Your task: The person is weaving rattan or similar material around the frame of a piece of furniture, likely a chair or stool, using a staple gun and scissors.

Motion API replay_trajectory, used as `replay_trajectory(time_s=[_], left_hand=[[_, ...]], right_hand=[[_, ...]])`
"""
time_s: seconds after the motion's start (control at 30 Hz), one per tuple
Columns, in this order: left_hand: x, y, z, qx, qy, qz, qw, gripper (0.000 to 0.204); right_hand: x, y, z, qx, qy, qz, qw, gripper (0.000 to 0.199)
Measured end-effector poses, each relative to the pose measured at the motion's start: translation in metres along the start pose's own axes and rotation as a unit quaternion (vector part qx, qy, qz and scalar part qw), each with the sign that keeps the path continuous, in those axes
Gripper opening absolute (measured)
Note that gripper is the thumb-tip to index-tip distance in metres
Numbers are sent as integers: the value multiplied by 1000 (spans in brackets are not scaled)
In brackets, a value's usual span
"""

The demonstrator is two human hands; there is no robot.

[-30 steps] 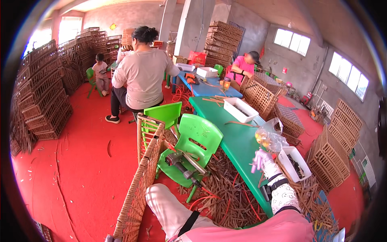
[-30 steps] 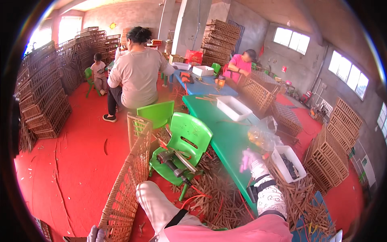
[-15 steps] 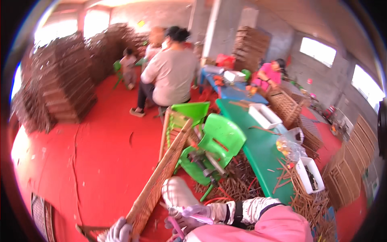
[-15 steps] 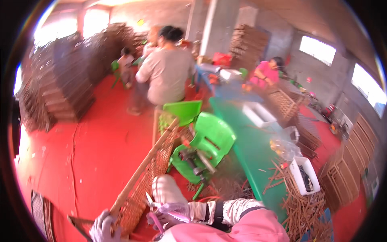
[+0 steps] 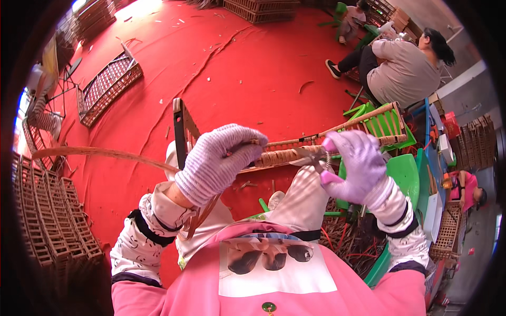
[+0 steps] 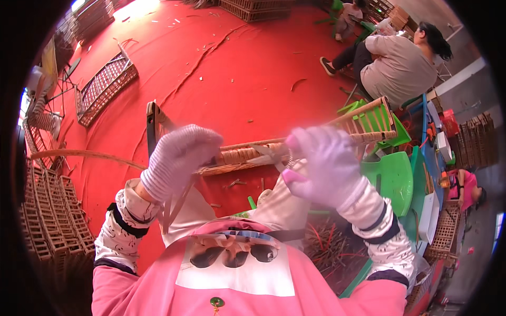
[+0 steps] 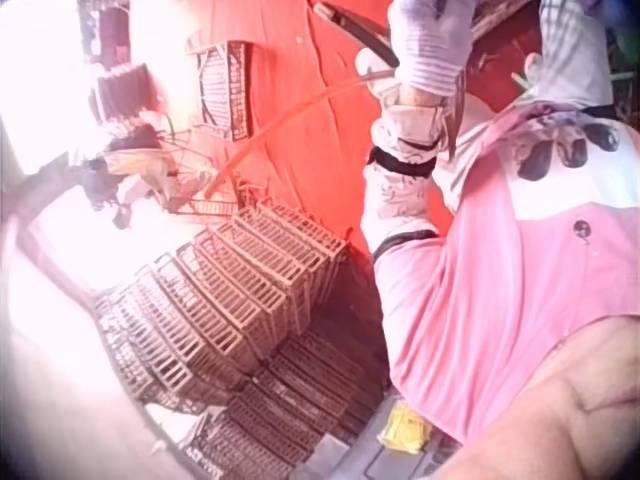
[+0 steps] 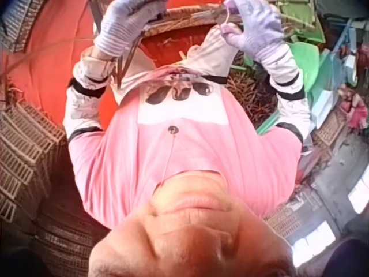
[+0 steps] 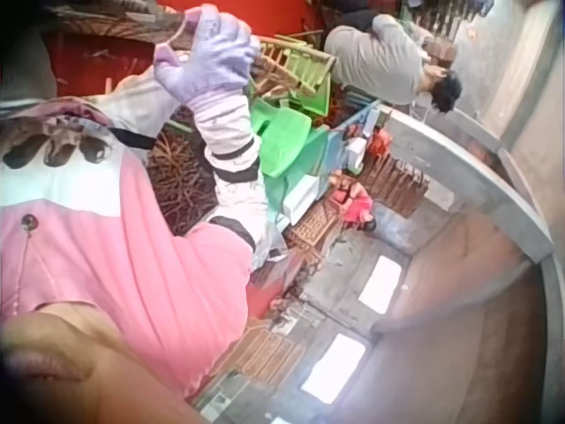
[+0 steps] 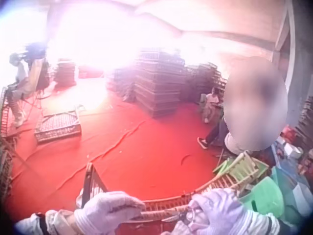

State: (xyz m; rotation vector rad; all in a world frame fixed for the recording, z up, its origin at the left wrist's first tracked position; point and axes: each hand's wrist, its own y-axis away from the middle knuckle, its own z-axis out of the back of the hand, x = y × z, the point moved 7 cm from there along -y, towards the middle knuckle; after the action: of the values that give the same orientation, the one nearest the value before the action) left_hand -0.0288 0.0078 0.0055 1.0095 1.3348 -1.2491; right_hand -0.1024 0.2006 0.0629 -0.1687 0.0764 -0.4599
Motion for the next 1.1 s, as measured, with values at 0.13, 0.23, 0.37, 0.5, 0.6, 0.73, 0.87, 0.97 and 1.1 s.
replay_trajectory(time_s=[0.13, 0.23, 0.37, 0.5, 0.6, 0.73, 0.87, 0.97, 1.1], left_hand=[[5, -3, -1, -1, 77, 57, 995, 14], [-1, -6, -2, -4, 66, 36, 997, 14], [0, -12, 0, 3, 51, 34, 998, 15], [3, -11, -1, 0, 79, 38, 996, 15], [4, -11, 0, 1, 72, 28, 997, 16], [2, -10, 0, 2, 70, 40, 997, 16], [4, -8, 1, -1, 69, 51, 996, 16], [6, -8, 1, -13, 83, 71, 994, 16], [-2, -6, 7, -77, 176, 86, 978, 23]], right_hand=[[7, -27, -17, 29, 34, 62, 997, 59], [6, -38, -22, 42, 27, 88, 995, 60], [5, -47, -20, 29, 33, 148, 988, 60], [5, -53, -19, 51, 30, 167, 984, 58], [7, -57, -18, 88, 23, 147, 985, 55], [13, -57, -20, 82, 13, 160, 984, 52], [15, -58, -23, 71, 33, 166, 983, 51], [15, -49, -27, 64, 27, 170, 983, 49], [14, -32, -24, 34, -9, 119, 992, 46]])
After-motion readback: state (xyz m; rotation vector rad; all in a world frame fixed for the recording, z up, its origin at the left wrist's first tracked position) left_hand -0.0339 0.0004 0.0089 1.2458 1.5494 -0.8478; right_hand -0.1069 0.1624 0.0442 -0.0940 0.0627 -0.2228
